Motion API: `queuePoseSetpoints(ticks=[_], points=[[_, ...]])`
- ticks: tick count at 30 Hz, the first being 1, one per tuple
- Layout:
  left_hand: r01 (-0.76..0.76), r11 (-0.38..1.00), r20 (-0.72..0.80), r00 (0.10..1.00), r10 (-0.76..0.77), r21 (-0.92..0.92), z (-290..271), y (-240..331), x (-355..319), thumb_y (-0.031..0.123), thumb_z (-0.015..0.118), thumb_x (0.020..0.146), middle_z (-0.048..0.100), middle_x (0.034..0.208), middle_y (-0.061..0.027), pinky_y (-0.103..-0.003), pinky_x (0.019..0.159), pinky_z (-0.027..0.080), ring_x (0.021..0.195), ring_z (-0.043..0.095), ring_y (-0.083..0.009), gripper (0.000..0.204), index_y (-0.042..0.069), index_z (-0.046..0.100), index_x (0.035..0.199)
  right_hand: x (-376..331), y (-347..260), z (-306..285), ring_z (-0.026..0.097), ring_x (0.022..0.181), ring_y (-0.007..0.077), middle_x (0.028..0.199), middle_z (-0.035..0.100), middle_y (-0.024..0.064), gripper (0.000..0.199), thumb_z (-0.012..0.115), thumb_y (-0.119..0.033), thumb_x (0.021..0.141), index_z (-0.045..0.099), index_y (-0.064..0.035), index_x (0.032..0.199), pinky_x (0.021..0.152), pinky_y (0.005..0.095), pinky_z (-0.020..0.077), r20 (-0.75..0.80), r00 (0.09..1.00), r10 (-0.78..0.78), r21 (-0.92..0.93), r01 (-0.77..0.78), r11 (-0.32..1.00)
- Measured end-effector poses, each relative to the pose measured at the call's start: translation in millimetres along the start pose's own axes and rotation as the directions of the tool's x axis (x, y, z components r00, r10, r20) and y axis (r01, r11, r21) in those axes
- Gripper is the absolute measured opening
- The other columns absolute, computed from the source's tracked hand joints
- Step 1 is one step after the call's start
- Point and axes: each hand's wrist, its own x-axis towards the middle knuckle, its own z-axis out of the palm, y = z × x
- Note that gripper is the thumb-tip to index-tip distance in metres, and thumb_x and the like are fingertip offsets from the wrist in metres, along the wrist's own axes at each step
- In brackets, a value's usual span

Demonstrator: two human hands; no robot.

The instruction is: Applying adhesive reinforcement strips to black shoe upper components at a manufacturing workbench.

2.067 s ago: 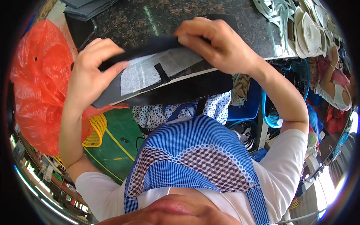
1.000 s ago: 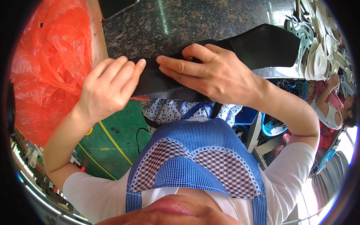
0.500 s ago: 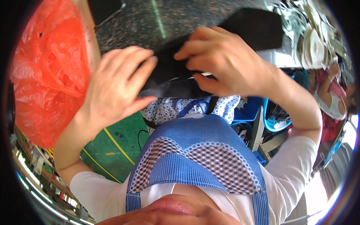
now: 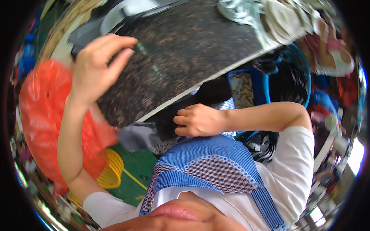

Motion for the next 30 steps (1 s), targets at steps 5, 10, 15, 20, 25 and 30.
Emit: queuePoseSetpoints(ticks=[5,10,15,20,25,30], points=[[-0.017,0.952,-0.013,1.0,0.021,0.307,7,-78,40,0.012,0.079,0.084,0.064,0.127,-0.0125,-0.041,0.096,0.052,0.113,0.064,-0.0322,0.045,0.006,0.065,0.126,-11,13,17,0.065,0.102,0.0351,0.106,0.066,0.013,0.032,0.071,-0.025,0.093,0.068,-0.0026,0.115,0.084,0.0428,0.0567,0.083,0.976,0.201,0.352,-0.217,0.91],[0.216,0.964,0.107,0.967,-0.233,0.153,-13,-96,36,0.011,0.081,0.083,0.067,0.119,-0.0126,-0.042,0.091,0.053,0.108,0.067,-0.0328,0.04,0.005,0.068,0.12,-36,62,-135,0.072,0.097,0.0235,0.106,0.074,0.012,0.027,0.073,-0.024,0.094,0.073,-0.0095,0.118,0.087,0.0385,0.0579,-0.137,0.807,0.575,0.411,-0.482,0.774],[-0.026,0.97,0.105,0.994,0.0,0.24,4,-66,54,0.009,0.08,0.083,0.066,0.122,-0.0127,-0.043,0.094,0.053,0.111,0.065,-0.0346,0.041,0.005,0.067,0.121,-144,236,-218,0.069,0.091,0.0368,0.112,0.069,0.0126,0.034,0.062,-0.012,0.093,0.064,-0.0058,0.126,0.081,0.0424,0.058,-0.786,0.614,0.069,-0.517,-0.715,0.471],[-0.058,0.961,0.062,0.997,0.043,0.27,-1,-73,42,0.009,0.078,0.085,0.068,0.121,-0.0137,-0.043,0.092,0.055,0.109,0.067,-0.0343,0.039,0.005,0.067,0.122,-151,315,-262,0.071,0.091,0.0337,0.093,0.074,0.014,0.022,0.07,-0.019,0.089,0.073,-0.0039,0.105,0.084,0.0437,0.056,-0.825,0.28,0.491,0.045,-0.833,0.551],[-0.138,0.948,0.083,0.989,0.119,0.288,7,-77,57,0.015,0.079,0.084,0.068,0.122,-0.0112,-0.042,0.09,0.056,0.109,0.068,-0.0325,0.039,0.006,0.067,0.12,-120,258,-292,0.07,0.084,0.0232,0.087,0.073,0.0084,0.023,0.061,-0.024,0.1,0.068,-0.0026,0.097,0.082,0.0358,0.056,-0.73,0.108,0.675,0.679,0.004,0.734],[0.026,0.999,-0.078,0.997,-0.023,0.046,-5,-80,41,0.014,0.079,0.087,0.075,0.104,-0.0114,-0.035,0.081,0.059,0.09,0.074,-0.0266,0.031,0.005,0.072,0.116,-75,174,-232,0.067,0.083,0.0215,0.086,0.064,0.0074,0.028,0.057,-0.027,0.104,0.064,-0.0004,0.107,0.075,0.0345,0.058,-0.471,0.504,0.724,0.881,0.309,0.359]])
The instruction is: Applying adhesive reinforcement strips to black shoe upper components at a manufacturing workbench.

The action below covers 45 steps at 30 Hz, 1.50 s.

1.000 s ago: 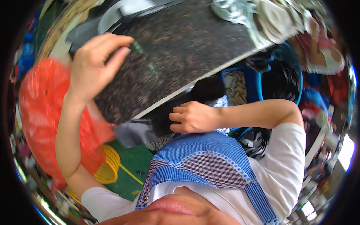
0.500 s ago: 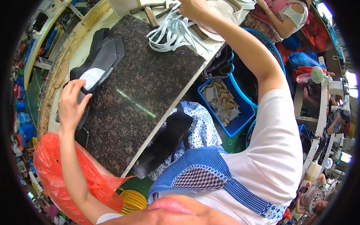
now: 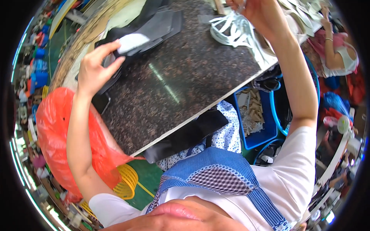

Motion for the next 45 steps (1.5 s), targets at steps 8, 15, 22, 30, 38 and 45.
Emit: queuePoseSetpoints(ticks=[8,15,22,30,38,45], points=[[0.05,0.872,-0.559,0.784,0.268,0.487,-28,20,-2,-0.003,0.074,0.083,0.071,0.091,-0.0046,-0.032,0.067,0.057,0.08,0.07,-0.0189,0.028,0.012,0.079,0.107,-63,43,43,0.04,0.054,0.0028,0.091,0.057,0.004,0.018,0.047,-0.02,0.108,0.056,-0.0038,0.107,0.043,0.0154,0.0322,0.213,0.969,0.127,0.306,-0.19,0.933],[0.024,0.981,-0.037,0.999,-0.018,0.191,56,150,-112,0.01,0.078,0.077,0.068,0.085,-0.0061,-0.035,0.072,0.059,0.087,0.07,-0.0258,0.016,0.005,0.074,0.091,-90,45,34,0.046,0.068,0.0053,0.106,0.061,0.0098,0.026,0.049,-0.016,0.108,0.056,0.0,0.127,0.054,0.0162,0.0387,-0.09,0.994,0.058,0.105,-0.048,0.993],[0.365,0.931,0.067,0.929,-0.364,-0.013,57,155,-126,0.005,0.078,0.076,0.067,0.097,-0.0073,-0.039,0.077,0.056,0.092,0.067,-0.0284,0.021,0.008,0.073,0.096,-87,46,80,0.053,0.058,0.0049,0.092,0.07,0.0071,0.036,0.053,-0.017,0.109,0.053,0.0039,0.137,0.049,0.0154,0.0407,0.167,0.956,0.241,-0.051,-0.236,0.97],[0.214,0.893,-0.088,0.977,-0.195,0.396,9,135,-190,0.009,0.072,0.085,0.075,0.115,-0.0079,-0.045,0.098,0.053,0.113,0.07,-0.0257,0.02,0.005,0.076,0.105,-104,43,148,0.033,0.042,0.0017,0.06,0.047,-0.0019,0.034,0.044,-0.037,0.112,0.053,-0.0071,0.099,0.041,0.0186,0.0259,0.215,0.89,0.402,-0.27,-0.341,0.9],[0.313,0.945,-0.046,0.95,-0.31,0.091,45,196,-227,0.019,0.077,0.085,0.072,0.125,-0.0121,-0.042,0.094,0.052,0.114,0.066,-0.0285,0.034,0.002,0.075,0.115,-90,71,226,0.061,0.065,0.0083,0.076,0.062,0.0034,0.034,0.057,-0.022,0.106,0.075,0.0061,0.113,0.054,0.022,0.0449,0.447,0.711,0.542,-0.767,-0.006,0.641],[0.399,0.917,-0.127,0.909,-0.397,-0.009,58,195,-242,0.027,0.083,0.081,0.057,0.136,-0.0154,-0.048,0.1,0.047,0.12,0.056,-0.0317,0.056,0.004,0.068,0.13,-84,126,250,0.065,0.069,0.006,0.082,0.072,0.0013,0.012,0.066,-0.012,0.101,0.063,-0.0007,0.098,0.057,0.0198,0.0482,0.204,0.529,0.824,-0.795,-0.401,0.454]])
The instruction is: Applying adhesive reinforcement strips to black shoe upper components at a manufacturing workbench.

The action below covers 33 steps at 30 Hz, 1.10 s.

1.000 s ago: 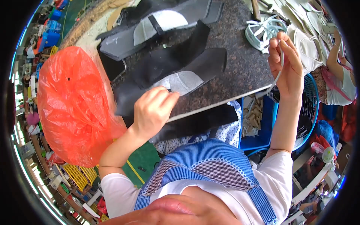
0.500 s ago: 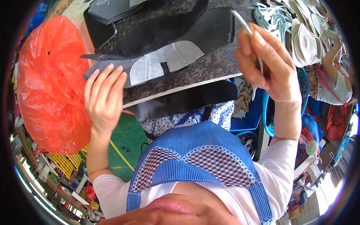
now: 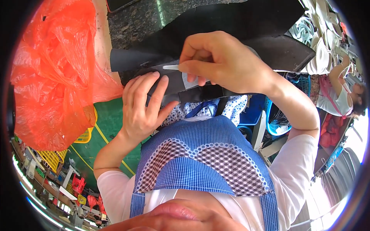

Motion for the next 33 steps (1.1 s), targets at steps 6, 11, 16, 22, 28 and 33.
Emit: queuePoseSetpoints(ticks=[6,11,16,22,28,33], points=[[-0.015,1.0,-0.057,0.998,0.014,-0.017,4,-8,-7,0.026,0.082,0.084,0.057,0.132,-0.0146,-0.046,0.098,0.05,0.119,0.055,-0.0336,0.05,0.003,0.07,0.127,21,8,24,0.068,0.064,0.0129,0.072,0.069,0.0091,0.017,0.067,-0.01,0.099,0.067,0.0059,0.096,0.057,0.0286,0.0527,-0.108,0.991,-0.075,-0.094,0.065,0.993],[-0.1,0.988,0.007,0.995,0.1,0.121,4,-16,-2,0.028,0.074,0.092,0.058,0.142,-0.0127,-0.043,0.098,0.049,0.126,0.056,-0.0303,0.046,0.009,0.066,0.133,30,6,32,0.069,0.061,0.0263,0.069,0.068,0.0144,0.019,0.072,-0.016,0.093,0.067,0.0019,0.087,0.056,0.0364,0.0528,-0.197,0.965,-0.175,-0.394,0.085,0.915],[-0.11,0.975,0.053,0.993,0.101,0.191,-4,-18,12,0.014,0.061,0.094,0.063,0.137,-0.008,-0.033,0.093,0.05,0.124,0.06,-0.0223,0.035,0.015,0.06,0.129,6,-4,12,0.066,0.062,0.0369,0.072,0.067,0.0182,0.021,0.072,-0.019,0.091,0.066,-0.001,0.083,0.056,0.043,0.0513,-0.2,0.93,-0.308,-0.75,0.057,0.659],[-0.129,0.95,0.081,0.991,0.11,0.286,-4,-17,23,0.013,0.061,0.092,0.062,0.127,-0.0059,-0.034,0.089,0.05,0.114,0.06,-0.0207,0.04,0.011,0.064,0.132,-26,-4,-16,0.066,0.057,0.0149,0.071,0.069,0.0084,0.017,0.069,-0.015,0.095,0.071,0.0017,0.094,0.053,0.0303,0.0511,-0.302,0.951,0.065,-0.324,-0.167,0.931],[-0.114,0.952,0.191,0.98,0.06,0.285,-18,15,53,0.02,0.062,0.09,0.061,0.134,-0.0134,-0.042,0.105,0.047,0.126,0.055,-0.0292,0.044,-0.003,0.066,0.127,-1,11,-28,0.07,0.064,0.0297,0.071,0.069,0.0159,0.022,0.071,-0.021,0.089,0.073,0.0015,0.089,0.06,0.0385,0.055,-0.286,0.955,-0.083,-0.572,-0.1,0.814],[-0.38,0.867,0.39,0.888,0.244,0.323,3,39,80,0.018,0.057,0.094,0.058,0.141,-0.0234,-0.044,0.115,0.044,0.129,0.056,-0.036,0.042,-0.006,0.067,0.126,-12,9,-47,0.07,0.072,0.0346,0.074,0.07,0.0148,0.028,0.073,-0.03,0.09,0.072,-0.0017,0.085,0.065,0.04,0.0556,-0.234,0.95,-0.204,-0.869,-0.11,0.483]])
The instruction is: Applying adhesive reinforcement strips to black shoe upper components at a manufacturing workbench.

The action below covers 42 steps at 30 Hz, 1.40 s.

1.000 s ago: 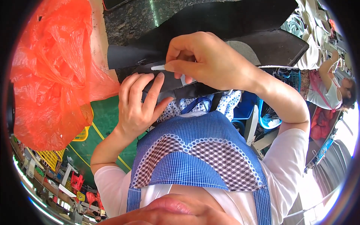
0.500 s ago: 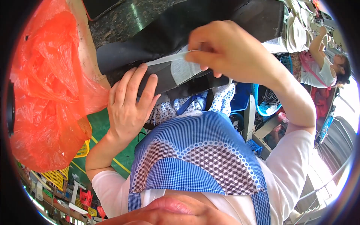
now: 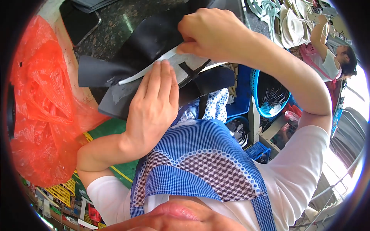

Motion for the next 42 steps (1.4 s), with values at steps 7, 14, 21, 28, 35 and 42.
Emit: queuePoseSetpoints(ticks=[7,14,21,28,35,42], points=[[-0.01,0.989,-0.078,0.997,0.021,0.149,-1,0,27,0.011,0.061,0.087,0.059,0.138,-0.0124,-0.03,0.094,0.053,0.108,0.061,-0.0267,0.041,-0.002,0.068,0.125,-8,35,13,0.063,0.065,0.0196,0.072,0.063,0.0109,0.022,0.075,-0.02,0.093,0.066,-0.0002,0.088,0.06,0.0332,0.0478,-0.141,0.99,0.024,0.351,0.028,0.936],[-0.155,0.984,0.075,0.986,0.148,0.085,-13,-20,38,0.016,0.06,0.091,0.067,0.129,-0.0185,-0.037,0.106,0.047,0.116,0.06,-0.0282,0.036,-0.004,0.073,0.118,-28,66,18,0.065,0.064,0.0189,0.072,0.066,0.0091,0.025,0.074,-0.028,0.094,0.071,-0.0037,0.093,0.06,0.0331,0.0498,-0.178,0.979,0.096,0.362,-0.025,0.932],[0.004,0.994,0.183,0.983,-0.024,0.108,-14,4,75,0.045,0.077,0.083,0.06,0.109,-0.0082,-0.03,0.085,0.053,0.1,0.06,-0.0199,0.069,-0.003,0.062,0.129,-21,72,32,0.064,0.062,0.0197,0.07,0.065,0.007,0.024,0.075,-0.028,0.091,0.07,-0.004,0.089,0.058,0.0334,0.0491,-0.247,0.955,0.163,0.412,-0.049,0.91],[0.054,0.996,0.154,0.987,-0.043,-0.073,-6,0,87,0.049,0.079,0.081,0.054,0.106,-0.0081,-0.03,0.079,0.054,0.094,0.059,-0.0198,0.075,-0.007,0.058,0.127,-22,88,41,0.062,0.06,0.0188,0.069,0.065,0.0051,0.025,0.079,-0.027,0.088,0.068,-0.0057,0.093,0.058,0.0322,0.0498,-0.329,0.936,0.129,0.548,0.078,0.833],[0.13,0.974,0.183,0.979,-0.096,-0.185,-13,-4,106,0.055,0.079,0.08,0.054,0.099,-0.0101,-0.027,0.072,0.056,0.084,0.063,-0.0189,0.082,-0.004,0.056,0.133,-16,89,48,0.066,0.062,0.0188,0.07,0.066,0.0058,0.019,0.079,-0.021,0.088,0.067,-0.0067,0.091,0.057,0.0311,0.0504,-0.478,0.872,0.107,0.39,0.102,0.915],[0.121,0.972,0.07,0.992,-0.109,-0.202,-7,-10,117,0.058,0.076,0.08,0.056,0.1,-0.01,-0.039,0.085,0.05,0.096,0.061,-0.026,0.074,-0.002,0.066,0.123,-45,94,52,0.068,0.073,0.0222,0.089,0.063,0.0048,0.036,0.079,-0.018,0.083,0.071,-0.0074,0.116,0.061,0.0346,0.0567,-0.623,0.741,-0.25,-0.017,0.307,0.952]])
